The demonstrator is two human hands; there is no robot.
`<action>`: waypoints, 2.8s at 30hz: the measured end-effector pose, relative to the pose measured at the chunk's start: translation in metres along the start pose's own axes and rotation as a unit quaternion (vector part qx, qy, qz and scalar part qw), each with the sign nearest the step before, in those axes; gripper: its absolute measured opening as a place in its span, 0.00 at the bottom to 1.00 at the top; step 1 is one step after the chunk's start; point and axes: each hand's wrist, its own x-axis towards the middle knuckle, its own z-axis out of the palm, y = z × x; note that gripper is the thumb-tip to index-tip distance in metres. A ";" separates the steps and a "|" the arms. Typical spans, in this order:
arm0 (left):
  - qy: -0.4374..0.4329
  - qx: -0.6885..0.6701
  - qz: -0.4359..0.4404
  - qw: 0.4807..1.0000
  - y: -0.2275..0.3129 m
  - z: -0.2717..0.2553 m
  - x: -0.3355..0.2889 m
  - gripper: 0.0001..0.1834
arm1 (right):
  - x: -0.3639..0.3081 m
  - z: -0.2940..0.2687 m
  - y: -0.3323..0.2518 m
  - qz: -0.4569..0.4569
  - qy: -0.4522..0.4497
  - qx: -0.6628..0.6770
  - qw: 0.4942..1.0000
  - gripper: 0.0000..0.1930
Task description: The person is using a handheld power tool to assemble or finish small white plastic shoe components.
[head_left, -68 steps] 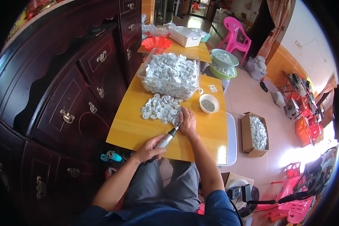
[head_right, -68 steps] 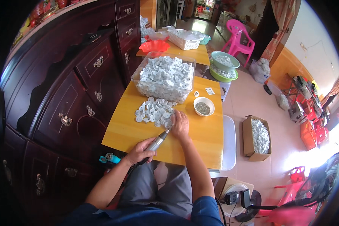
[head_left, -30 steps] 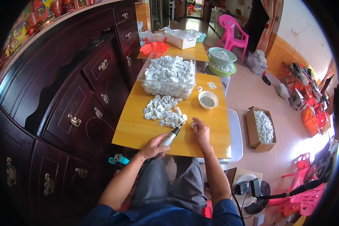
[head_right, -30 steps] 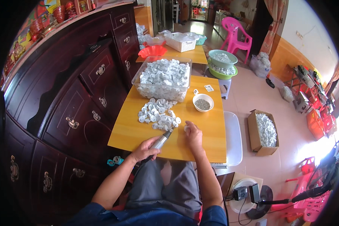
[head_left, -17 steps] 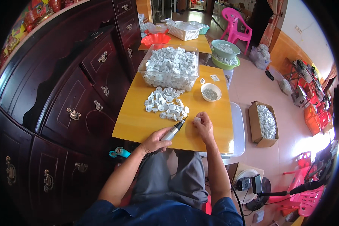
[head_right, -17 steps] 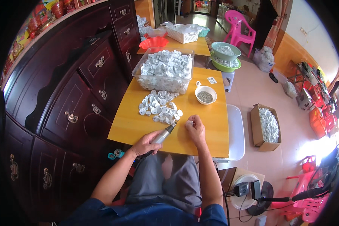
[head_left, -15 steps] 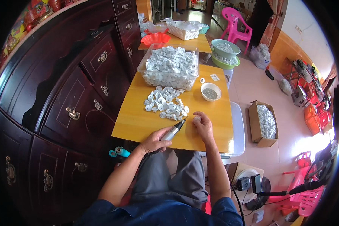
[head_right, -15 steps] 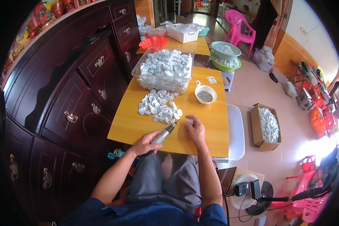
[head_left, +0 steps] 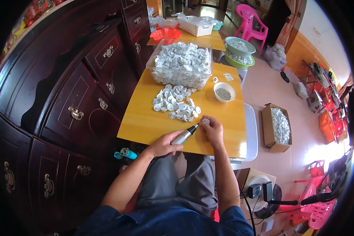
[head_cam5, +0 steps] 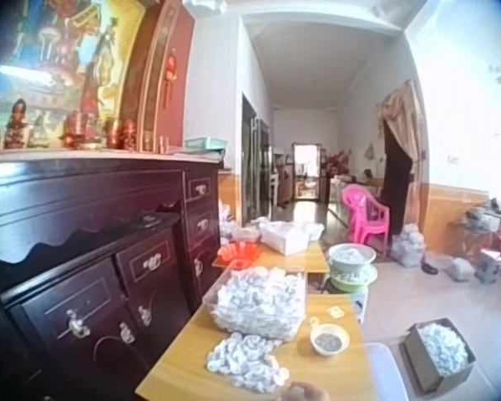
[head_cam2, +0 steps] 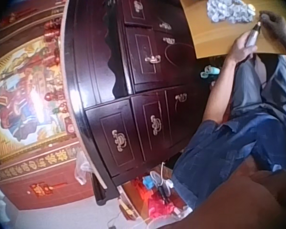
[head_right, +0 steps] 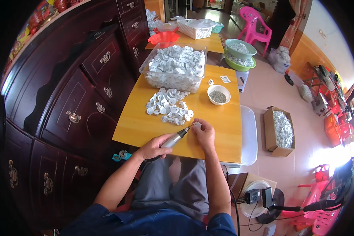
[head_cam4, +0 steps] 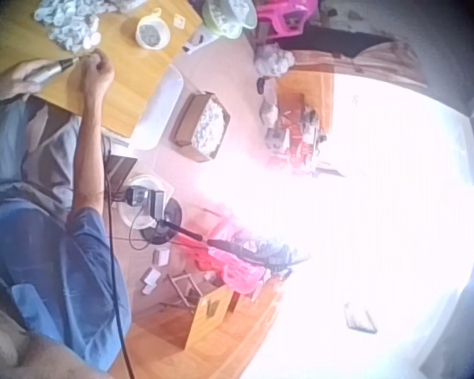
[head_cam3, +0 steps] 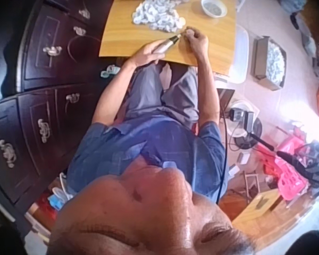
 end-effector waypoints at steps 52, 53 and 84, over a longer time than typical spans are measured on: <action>-0.010 -0.033 -0.013 0.999 -0.001 -0.001 0.005 0.37 | -0.007 0.001 -0.004 -0.068 0.012 -0.174 0.982 0.12; -0.009 -0.026 -0.012 1.000 0.000 -0.001 0.004 0.38 | -0.005 -0.002 -0.006 -0.059 0.022 -0.142 0.988 0.13; -0.001 0.046 0.021 0.999 0.000 0.003 0.003 0.39 | 0.180 -0.050 -0.062 -0.118 -0.054 -0.647 0.751 0.09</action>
